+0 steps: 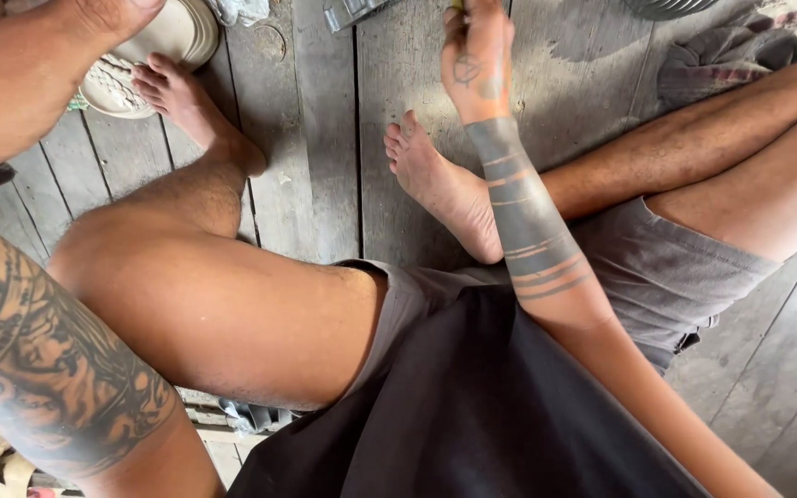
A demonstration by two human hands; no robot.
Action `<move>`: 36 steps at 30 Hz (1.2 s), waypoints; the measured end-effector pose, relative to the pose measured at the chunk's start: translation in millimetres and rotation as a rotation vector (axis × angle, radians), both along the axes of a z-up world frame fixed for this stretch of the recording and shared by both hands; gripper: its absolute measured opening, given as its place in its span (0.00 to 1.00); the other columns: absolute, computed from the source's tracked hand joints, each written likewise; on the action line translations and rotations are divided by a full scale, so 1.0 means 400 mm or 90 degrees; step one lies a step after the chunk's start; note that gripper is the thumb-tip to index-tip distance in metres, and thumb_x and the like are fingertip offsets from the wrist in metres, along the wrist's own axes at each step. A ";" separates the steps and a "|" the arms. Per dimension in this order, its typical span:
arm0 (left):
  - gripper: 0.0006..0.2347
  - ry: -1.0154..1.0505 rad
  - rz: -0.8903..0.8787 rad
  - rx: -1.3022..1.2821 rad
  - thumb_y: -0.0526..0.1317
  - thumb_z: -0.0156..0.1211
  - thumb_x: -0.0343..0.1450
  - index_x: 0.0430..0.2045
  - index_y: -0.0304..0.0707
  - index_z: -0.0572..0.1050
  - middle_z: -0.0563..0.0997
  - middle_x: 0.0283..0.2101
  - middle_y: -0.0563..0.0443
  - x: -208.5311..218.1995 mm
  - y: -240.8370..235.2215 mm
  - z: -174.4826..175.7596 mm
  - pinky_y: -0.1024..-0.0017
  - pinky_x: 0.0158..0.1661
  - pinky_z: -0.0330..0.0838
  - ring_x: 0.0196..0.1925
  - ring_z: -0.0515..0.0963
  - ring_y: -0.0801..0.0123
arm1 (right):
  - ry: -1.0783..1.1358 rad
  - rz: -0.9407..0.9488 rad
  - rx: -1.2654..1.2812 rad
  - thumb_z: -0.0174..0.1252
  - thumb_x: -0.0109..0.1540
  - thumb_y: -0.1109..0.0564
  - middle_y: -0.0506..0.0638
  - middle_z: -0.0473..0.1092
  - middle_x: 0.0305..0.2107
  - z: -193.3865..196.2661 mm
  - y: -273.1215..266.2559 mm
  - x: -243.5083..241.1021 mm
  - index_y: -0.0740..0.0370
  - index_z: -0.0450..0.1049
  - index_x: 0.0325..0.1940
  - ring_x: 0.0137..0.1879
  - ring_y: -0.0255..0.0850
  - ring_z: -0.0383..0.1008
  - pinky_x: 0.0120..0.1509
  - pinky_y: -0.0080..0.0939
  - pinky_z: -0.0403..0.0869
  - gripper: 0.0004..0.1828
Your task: Cleaning a motorcycle engine casing by scraping off residue with a small tool while sitting on the floor.
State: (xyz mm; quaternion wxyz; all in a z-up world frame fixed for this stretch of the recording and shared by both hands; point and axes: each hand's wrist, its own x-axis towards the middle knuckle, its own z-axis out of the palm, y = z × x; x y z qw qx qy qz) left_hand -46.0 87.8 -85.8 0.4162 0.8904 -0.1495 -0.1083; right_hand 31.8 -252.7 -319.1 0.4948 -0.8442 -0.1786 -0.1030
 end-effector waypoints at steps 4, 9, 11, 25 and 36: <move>0.12 0.042 0.038 0.139 0.29 0.54 0.99 0.64 0.06 0.78 0.82 0.48 0.28 0.000 -0.011 0.007 0.70 0.25 0.72 0.32 0.76 0.61 | 0.066 0.089 -0.012 0.51 0.56 0.75 0.52 0.72 0.19 0.024 0.023 -0.020 0.67 0.77 0.53 0.19 0.35 0.63 0.22 0.37 0.64 0.23; 0.09 0.007 -0.005 -0.028 0.21 0.53 0.95 0.68 0.04 0.70 0.78 0.62 0.20 0.002 -0.038 0.033 0.62 0.55 0.78 0.57 0.80 0.47 | 0.009 0.003 -0.006 0.51 0.57 0.74 0.59 0.75 0.34 -0.032 0.027 -0.030 0.64 0.71 0.54 0.31 0.48 0.75 0.35 0.45 0.73 0.21; 0.09 0.006 -0.016 -0.024 0.20 0.53 0.95 0.69 0.04 0.70 0.78 0.63 0.21 0.011 -0.043 0.043 0.62 0.56 0.77 0.57 0.79 0.49 | 0.123 0.017 -0.046 0.50 0.58 0.73 0.57 0.77 0.39 -0.034 0.026 -0.025 0.58 0.71 0.63 0.35 0.45 0.79 0.40 0.42 0.77 0.29; 0.15 -0.104 -0.002 0.214 0.26 0.67 0.87 0.66 0.07 0.75 0.82 0.59 0.20 0.027 -0.107 0.112 0.53 0.52 0.76 0.58 0.83 0.37 | -0.003 -0.101 -0.200 0.53 0.60 0.64 0.54 0.75 0.30 -0.168 -0.017 0.031 0.69 0.75 0.36 0.24 0.40 0.74 0.21 0.36 0.73 0.06; 0.22 -0.053 0.055 0.254 0.33 0.65 0.83 0.69 0.09 0.70 0.79 0.58 0.17 0.042 -0.132 0.121 0.53 0.50 0.73 0.58 0.79 0.37 | 0.012 0.011 -0.106 0.48 0.57 0.75 0.60 0.77 0.43 -0.045 0.027 -0.009 0.66 0.69 0.62 0.30 0.40 0.77 0.35 0.36 0.80 0.28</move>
